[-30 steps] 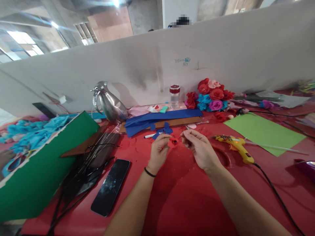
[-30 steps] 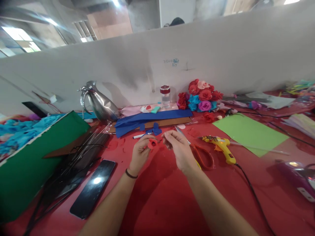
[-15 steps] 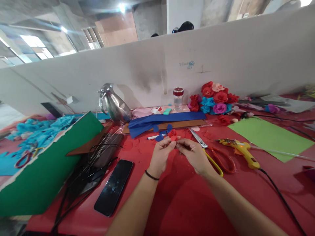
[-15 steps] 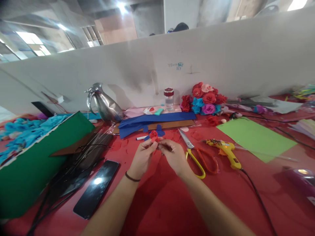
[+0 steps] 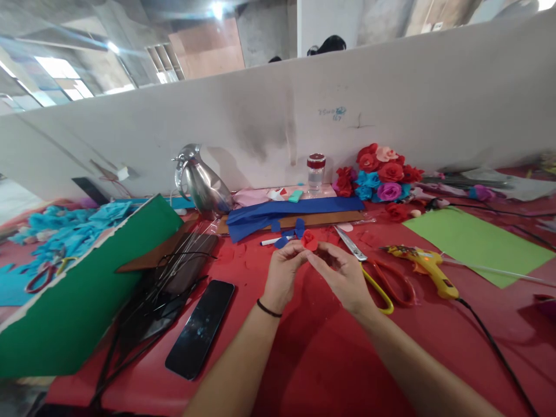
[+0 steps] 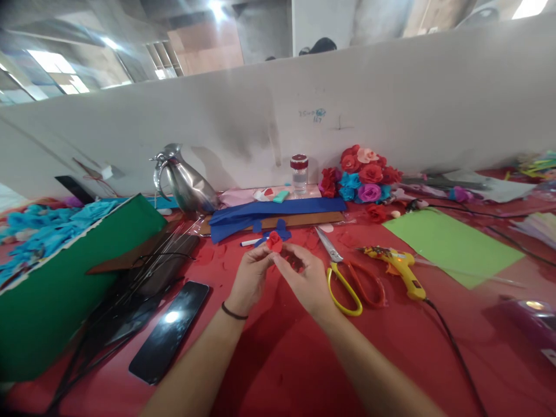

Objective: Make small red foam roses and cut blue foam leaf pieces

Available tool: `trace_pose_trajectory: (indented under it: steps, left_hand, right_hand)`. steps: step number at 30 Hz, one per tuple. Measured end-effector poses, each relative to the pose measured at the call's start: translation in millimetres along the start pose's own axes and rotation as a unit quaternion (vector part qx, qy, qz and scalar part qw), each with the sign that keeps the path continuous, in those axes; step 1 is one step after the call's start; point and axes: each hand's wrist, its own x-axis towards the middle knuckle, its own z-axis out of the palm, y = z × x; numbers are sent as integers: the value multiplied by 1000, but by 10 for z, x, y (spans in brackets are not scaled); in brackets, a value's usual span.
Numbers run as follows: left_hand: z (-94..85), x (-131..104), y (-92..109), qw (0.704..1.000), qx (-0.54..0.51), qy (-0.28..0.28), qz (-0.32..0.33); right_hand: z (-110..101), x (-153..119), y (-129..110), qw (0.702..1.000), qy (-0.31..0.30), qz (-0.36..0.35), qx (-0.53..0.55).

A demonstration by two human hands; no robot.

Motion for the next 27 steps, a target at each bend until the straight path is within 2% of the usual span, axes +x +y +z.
trace_pose_trajectory:
  steps: [6, 11, 15, 21, 27]
  left_hand:
    - [39, -33, 65, 997, 76, -27, 3]
    - [8, -52, 115, 985, 157, 15, 68]
    - [5, -74, 136, 974, 204, 19, 101]
    - [40, -98, 167, 958, 242, 35, 147]
    - [79, -107, 200, 984, 154, 40, 75]
  right_hand:
    - [-7, 17, 34, 991, 64, -42, -113]
    - [-54, 47, 97, 970, 78, -127, -190]
    - [-56, 41, 118, 957, 79, -168, -223]
    - [-53, 28, 169, 948, 79, -164, -260]
    - [-29, 27, 136, 961, 79, -115, -240]
